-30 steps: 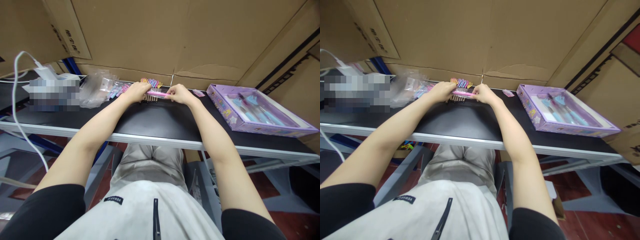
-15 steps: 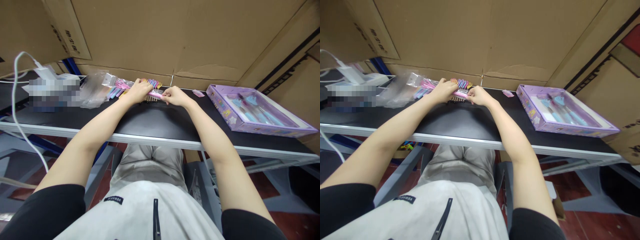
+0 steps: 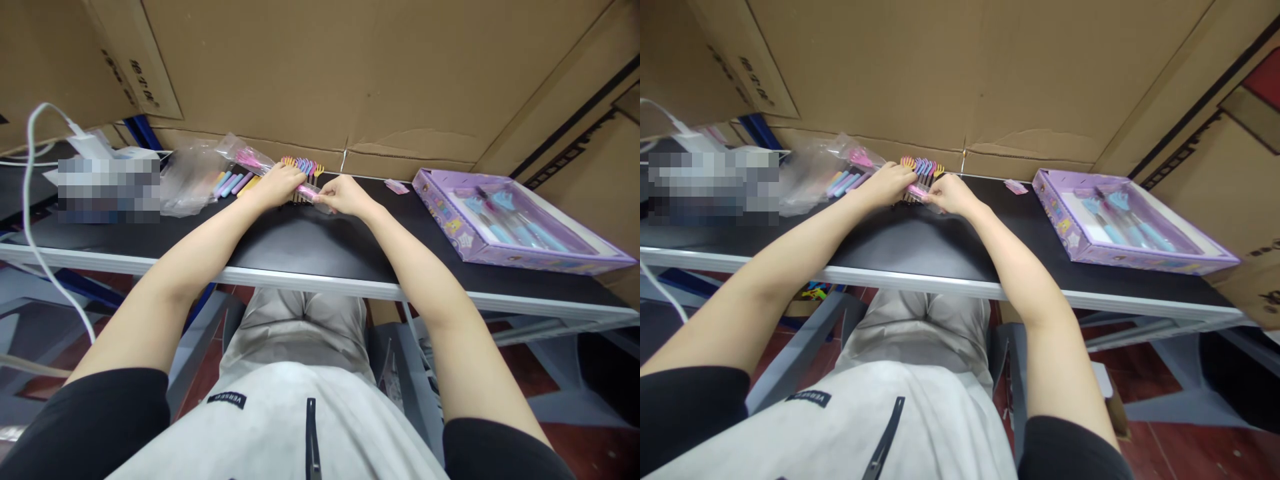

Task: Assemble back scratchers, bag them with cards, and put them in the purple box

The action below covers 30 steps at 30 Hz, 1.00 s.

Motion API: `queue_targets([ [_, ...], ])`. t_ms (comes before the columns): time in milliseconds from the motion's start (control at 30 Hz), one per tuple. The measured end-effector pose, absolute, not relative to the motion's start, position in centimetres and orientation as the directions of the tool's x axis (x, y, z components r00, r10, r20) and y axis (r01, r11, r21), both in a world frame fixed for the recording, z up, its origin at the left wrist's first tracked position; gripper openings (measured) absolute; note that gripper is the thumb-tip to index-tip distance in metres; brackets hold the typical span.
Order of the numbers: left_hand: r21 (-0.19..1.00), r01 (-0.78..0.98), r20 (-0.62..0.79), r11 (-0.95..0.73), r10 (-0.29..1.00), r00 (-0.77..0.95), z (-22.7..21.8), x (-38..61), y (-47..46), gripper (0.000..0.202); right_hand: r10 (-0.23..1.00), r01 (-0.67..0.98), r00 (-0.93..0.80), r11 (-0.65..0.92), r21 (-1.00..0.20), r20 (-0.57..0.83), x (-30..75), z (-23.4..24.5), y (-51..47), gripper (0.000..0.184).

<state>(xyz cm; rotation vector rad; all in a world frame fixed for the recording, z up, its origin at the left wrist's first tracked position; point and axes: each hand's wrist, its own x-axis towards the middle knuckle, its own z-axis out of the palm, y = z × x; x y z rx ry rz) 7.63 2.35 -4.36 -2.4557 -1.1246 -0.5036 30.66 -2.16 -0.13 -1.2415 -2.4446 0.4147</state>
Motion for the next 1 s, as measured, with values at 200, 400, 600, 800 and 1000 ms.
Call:
queue_targets([
  [200, -0.220, 0.765, 0.432, -0.606, 0.642, 0.633, -4.1, 7.8, 2.0, 0.023, 0.823, 0.721, -0.542, 0.559, -0.410, 0.168, 30.6, 0.2, -2.6, 0.034],
  [400, -0.201, 0.771, 0.408, -0.605, 0.664, 0.627, -4.2, 7.9, 2.1, 0.027, 0.821, 0.733, -0.562, 0.553, -0.396, 0.105, 30.8, 0.9, -3.2, 0.028],
  [600, -0.193, 0.771, 0.416, -0.607, 0.661, 0.624, -4.4, 7.8, 2.2, 0.028, 0.800, 0.706, -0.586, 0.581, -0.405, 0.125, 30.8, 0.6, -3.2, 0.027],
  [800, -0.224, 0.758, 0.404, -0.613, 0.649, 0.644, -4.3, 8.2, 2.1, 0.028, 0.794, 0.701, -0.592, 0.591, -0.399, 0.138, 31.0, 0.5, -2.9, 0.021],
  [1000, -0.226, 0.726, 0.400, -0.650, 0.617, 0.678, -4.1, 9.0, 1.5, 0.029, 0.823, 0.771, -0.466, 0.558, -0.308, 0.325, 30.9, 0.9, -2.8, 0.020],
])
